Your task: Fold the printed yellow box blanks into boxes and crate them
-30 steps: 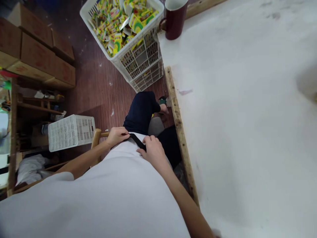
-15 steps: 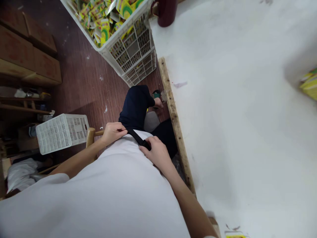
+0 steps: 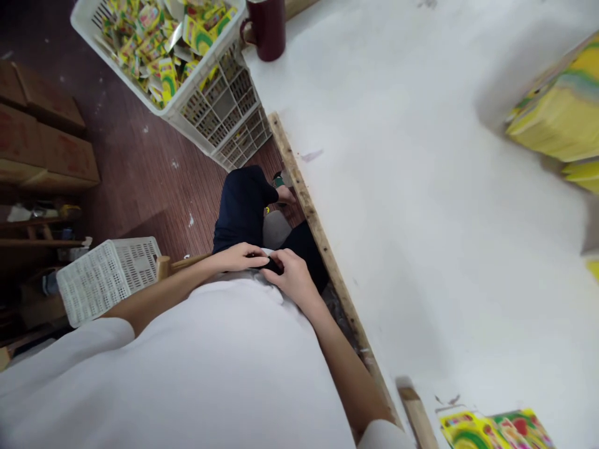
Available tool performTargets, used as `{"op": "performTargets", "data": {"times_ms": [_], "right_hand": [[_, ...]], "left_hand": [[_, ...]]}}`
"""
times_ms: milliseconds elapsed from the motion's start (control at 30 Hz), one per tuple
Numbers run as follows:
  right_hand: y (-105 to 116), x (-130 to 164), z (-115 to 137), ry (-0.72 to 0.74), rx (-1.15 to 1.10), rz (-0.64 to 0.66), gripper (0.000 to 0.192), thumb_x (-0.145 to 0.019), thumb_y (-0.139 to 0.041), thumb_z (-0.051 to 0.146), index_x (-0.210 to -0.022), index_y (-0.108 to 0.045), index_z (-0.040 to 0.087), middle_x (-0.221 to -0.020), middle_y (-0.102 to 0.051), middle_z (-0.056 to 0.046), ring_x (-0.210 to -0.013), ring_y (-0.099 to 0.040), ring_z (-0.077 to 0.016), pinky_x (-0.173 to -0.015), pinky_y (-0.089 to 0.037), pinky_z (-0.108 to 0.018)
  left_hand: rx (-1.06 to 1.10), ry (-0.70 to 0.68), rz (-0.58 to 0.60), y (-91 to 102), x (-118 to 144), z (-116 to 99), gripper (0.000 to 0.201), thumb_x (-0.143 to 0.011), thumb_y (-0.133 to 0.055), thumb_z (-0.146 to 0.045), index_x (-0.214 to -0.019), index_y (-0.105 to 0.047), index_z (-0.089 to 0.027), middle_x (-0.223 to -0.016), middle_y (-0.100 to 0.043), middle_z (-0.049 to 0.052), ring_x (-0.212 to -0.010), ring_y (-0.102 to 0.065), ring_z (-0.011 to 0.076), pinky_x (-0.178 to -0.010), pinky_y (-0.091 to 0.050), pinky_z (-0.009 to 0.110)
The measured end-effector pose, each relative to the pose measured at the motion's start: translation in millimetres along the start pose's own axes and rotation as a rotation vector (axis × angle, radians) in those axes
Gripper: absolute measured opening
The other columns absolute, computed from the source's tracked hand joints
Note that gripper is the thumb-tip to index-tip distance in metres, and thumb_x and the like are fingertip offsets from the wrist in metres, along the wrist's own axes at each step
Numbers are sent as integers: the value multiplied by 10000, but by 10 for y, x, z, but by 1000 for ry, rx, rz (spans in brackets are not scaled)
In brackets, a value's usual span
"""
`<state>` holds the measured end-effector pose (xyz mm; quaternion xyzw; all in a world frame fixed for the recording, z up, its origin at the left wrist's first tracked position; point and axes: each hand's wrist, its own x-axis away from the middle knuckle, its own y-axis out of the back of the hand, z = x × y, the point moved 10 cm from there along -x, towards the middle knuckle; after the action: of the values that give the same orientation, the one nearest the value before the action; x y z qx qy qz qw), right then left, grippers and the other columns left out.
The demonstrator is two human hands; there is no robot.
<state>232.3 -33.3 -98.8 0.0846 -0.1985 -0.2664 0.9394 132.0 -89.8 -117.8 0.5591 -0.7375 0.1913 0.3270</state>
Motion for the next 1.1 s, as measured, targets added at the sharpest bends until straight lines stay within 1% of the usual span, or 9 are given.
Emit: {"op": "performTargets", "data": {"times_ms": [67, 100, 167, 267, 367, 467, 667, 867, 1100], "right_hand": [[-12, 23, -2, 14, -24, -30, 191, -780, -721, 281, -940, -708, 177, -834, -612, -24, -712, -539, -143, -659, -433, -275], [-7, 45, -17, 10, -48, -52, 213, -778, -727, 281, -964, -703, 179, -862, -623, -29, -733, -549, -146, -676, -446, -279], [17, 112, -74, -23, -97, -93, 314, -767, -747, 295, -1048, -675, 176, -949, -650, -46, -809, -584, -163, -740, -478, -296], [50, 269, -211, -124, -90, -106, 420, -754, -762, 333, -1116, -633, 163, -1013, -662, -67, -840, -601, -178, -779, -494, -325], [67, 425, -316, -209, -16, -85, 302, -799, -704, 381, -1004, -665, 163, -914, -643, -59, -775, -582, -182, -736, -481, -337], [75, 484, -347, -231, -24, -111, 305, -819, -653, 410, -984, -689, 157, -873, -636, -65, -769, -587, -193, -738, -483, -347], [31, 400, -322, -186, -26, -167, 366, -813, -664, 439, -1032, -699, 147, -908, -646, -77, -788, -602, -203, -743, -487, -350], [24, 330, -283, -112, -15, -210, 287, -839, -649, 424, -958, -692, 166, -909, -657, -71, -790, -612, -194, -727, -487, -325], [34, 296, -238, -52, -10, -240, 232, -845, -633, 396, -867, -689, 172, -796, -614, -48, -707, -585, -173, -658, -464, -298]], "left_hand": [[44, 56, 91, -114, -84, -18, 409, -833, -657, -509, -891, -745, -114, -806, -695, 36, -723, -561, 141, -662, -378, 255], [100, 104, 102, -140, -110, -2, 390, -792, -694, -496, -845, -733, -112, -741, -660, 18, -670, -520, 124, -628, -346, 253], [247, 217, 70, -147, -132, 63, 349, -700, -762, -449, -766, -701, -111, -660, -600, -6, -610, -456, 101, -600, -306, 252], [402, 320, -7, -131, -136, 139, 314, -629, -790, -397, -709, -668, -118, -639, -591, -4, -607, -464, 104, -614, -318, 259], [434, 338, -24, -135, -160, 151, 298, -612, -788, -381, -650, -637, -127, -596, -559, -3, -599, -458, 109, -611, -312, 272], [462, 363, -50, -126, -176, 173, 285, -599, -790, -361, -611, -623, -130, -552, -518, -9, -572, -417, 103, -593, -276, 283], [503, 374, -75, -116, -165, 177, 275, -581, -793, -349, -634, -642, -125, -579, -549, 0, -595, -449, 111, -606, -293, 286], [510, 362, -89, -106, -139, 163, 280, -582, -798, -346, -644, -642, -123, -596, -561, -3, -593, -448, 104, -594, -289, 277], [520, 354, -100, -119, -154, 196, 275, -606, -794, -334, -664, -644, -111, -584, -550, -8, -560, -432, 88, -579, -267, 265]]}}
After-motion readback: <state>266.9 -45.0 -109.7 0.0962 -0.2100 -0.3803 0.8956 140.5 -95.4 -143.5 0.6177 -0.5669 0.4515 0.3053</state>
